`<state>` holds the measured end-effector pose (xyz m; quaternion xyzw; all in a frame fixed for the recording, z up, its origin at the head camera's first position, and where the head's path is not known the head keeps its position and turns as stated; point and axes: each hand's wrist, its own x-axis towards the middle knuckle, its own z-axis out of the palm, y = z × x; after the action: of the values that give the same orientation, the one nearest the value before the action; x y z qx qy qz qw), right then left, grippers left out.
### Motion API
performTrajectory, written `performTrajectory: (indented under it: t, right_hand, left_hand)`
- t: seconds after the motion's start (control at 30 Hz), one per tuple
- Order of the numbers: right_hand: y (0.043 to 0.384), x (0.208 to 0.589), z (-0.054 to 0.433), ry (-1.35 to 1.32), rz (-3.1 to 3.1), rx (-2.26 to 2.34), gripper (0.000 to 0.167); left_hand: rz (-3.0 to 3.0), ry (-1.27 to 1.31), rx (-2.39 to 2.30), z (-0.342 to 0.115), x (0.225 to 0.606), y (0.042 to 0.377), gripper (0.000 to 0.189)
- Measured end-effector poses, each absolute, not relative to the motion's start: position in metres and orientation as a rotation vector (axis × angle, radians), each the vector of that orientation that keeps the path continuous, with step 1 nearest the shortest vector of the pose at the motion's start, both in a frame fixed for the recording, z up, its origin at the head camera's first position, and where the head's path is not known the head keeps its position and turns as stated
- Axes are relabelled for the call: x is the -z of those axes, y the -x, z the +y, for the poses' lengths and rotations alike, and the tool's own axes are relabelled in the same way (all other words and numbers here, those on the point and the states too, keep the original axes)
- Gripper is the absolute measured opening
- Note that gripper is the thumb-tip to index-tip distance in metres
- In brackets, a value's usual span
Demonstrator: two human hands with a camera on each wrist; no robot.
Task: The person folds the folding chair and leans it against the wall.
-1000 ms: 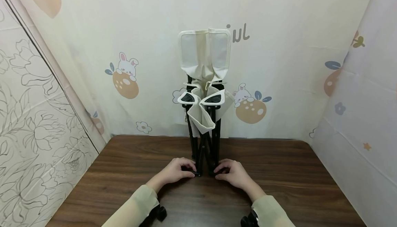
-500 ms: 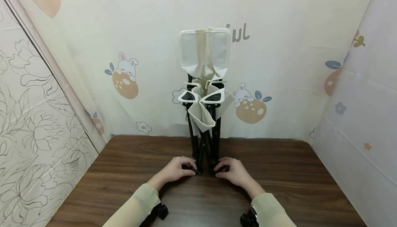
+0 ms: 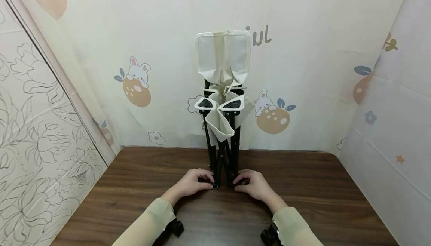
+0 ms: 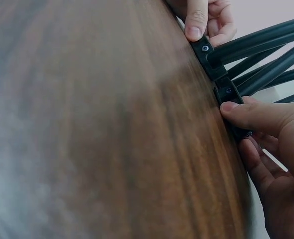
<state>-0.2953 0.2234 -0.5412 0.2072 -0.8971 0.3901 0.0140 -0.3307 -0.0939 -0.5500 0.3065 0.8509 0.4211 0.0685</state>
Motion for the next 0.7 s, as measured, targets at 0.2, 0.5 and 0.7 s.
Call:
performTrajectory:
  t: [0.2,0.5,0.7]
  right_hand:
    - [0.2961,0.5422,0.223,-0.636,-2.795,-1.228,0.012]
    - [0.2974,0.5466,0.2237,-0.63,-2.788,-1.249,0.012]
    - [0.298,0.5448,0.2232,-0.643,-2.781,-1.267,0.012]
  left_hand:
    - [2.559,-0.921,-1.276,-0.0938,0.5493,0.3315,0.011]
    - [2.566,-0.929,-1.272,-0.0941,0.5519,0.3328,0.01]
    - [2.572,-0.945,-1.266,-0.0942,0.5508,0.3343,0.01]
